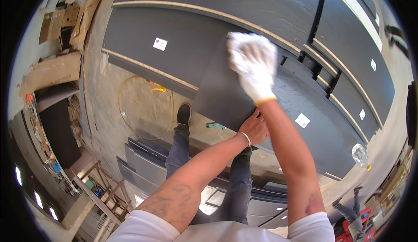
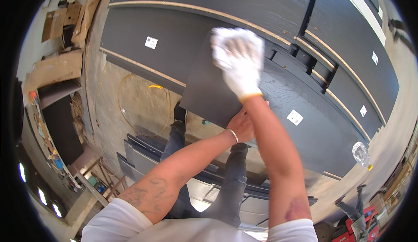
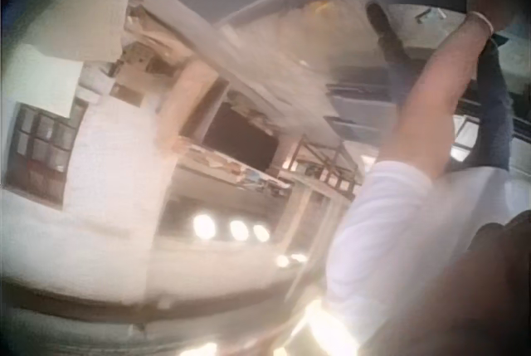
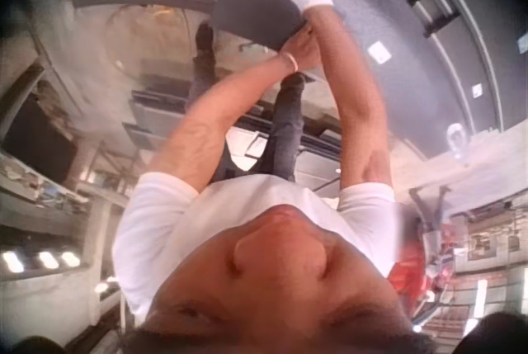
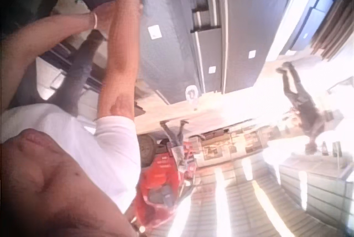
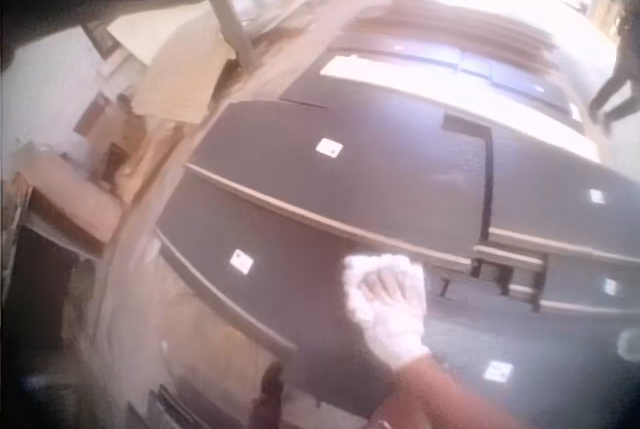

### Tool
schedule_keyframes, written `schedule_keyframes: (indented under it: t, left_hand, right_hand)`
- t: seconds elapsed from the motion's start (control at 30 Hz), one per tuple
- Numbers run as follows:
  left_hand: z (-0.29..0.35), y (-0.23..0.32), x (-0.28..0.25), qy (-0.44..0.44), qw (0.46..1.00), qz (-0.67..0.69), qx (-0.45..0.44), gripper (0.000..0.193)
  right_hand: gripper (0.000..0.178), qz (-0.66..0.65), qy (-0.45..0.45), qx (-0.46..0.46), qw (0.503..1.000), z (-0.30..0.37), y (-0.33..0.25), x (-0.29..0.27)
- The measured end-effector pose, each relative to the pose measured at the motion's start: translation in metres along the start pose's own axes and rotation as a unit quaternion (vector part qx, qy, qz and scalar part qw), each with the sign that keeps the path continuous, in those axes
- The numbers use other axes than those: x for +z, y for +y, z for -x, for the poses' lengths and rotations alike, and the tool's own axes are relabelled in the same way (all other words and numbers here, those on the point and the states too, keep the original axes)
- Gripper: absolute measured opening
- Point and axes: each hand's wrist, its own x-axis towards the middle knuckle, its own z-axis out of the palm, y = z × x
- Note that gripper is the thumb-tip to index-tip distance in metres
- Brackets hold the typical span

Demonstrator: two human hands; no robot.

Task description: The person wipes the surface of several dark rectangular panels with a white cloth, then uses a yellow-handled tool to scrape or pry along seams and edges. The person handles the panels one at a time, repositioning them as needed.

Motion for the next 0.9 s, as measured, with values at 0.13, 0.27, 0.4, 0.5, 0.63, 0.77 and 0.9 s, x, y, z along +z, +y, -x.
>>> schedule_keyframes:
  t: [0.13, 0.27, 0.4, 0.5, 0.63, 0.77, 0.9]
  left_hand:
    - [0.003, -0.001, -0.002, 0.043, 0.999, 0.003, 0.021, 0.059]
    - [0.001, -0.002, 0.002, 0.037, 0.999, -0.008, 0.017, 0.062]
    - [0.003, -0.005, 0.004, 0.107, 0.994, -0.003, 0.032, 0.067]
    - [0.005, -0.006, 0.000, 0.237, 0.967, -0.096, 0.010, 0.066]
    - [0.002, -0.004, -0.002, 0.095, 0.993, -0.055, 0.032, 0.063]
    - [0.000, -0.003, 0.003, 0.078, 0.995, 0.059, 0.024, 0.069]
    - [0.000, -0.002, 0.004, 0.164, 0.984, -0.074, 0.009, 0.070]
  right_hand:
    - [0.041, -0.055, 0.004, -0.125, 0.991, -0.054, -0.025, 0.031]
    - [0.040, -0.054, -0.023, -0.148, 0.987, -0.026, -0.026, 0.016]
    - [0.039, -0.214, -0.243, -0.169, 0.931, 0.009, -0.094, 0.005]
    - [0.042, -0.280, -0.246, -0.339, 0.864, 0.028, -0.108, 0.016]
    - [0.035, -0.248, -0.222, -0.242, 0.911, 0.042, -0.081, 0.035]
    - [0.046, -0.245, -0.199, -0.212, 0.925, 0.019, -0.078, 0.009]
    - [0.042, -0.290, -0.161, -0.220, 0.917, -0.011, -0.075, -0.018]
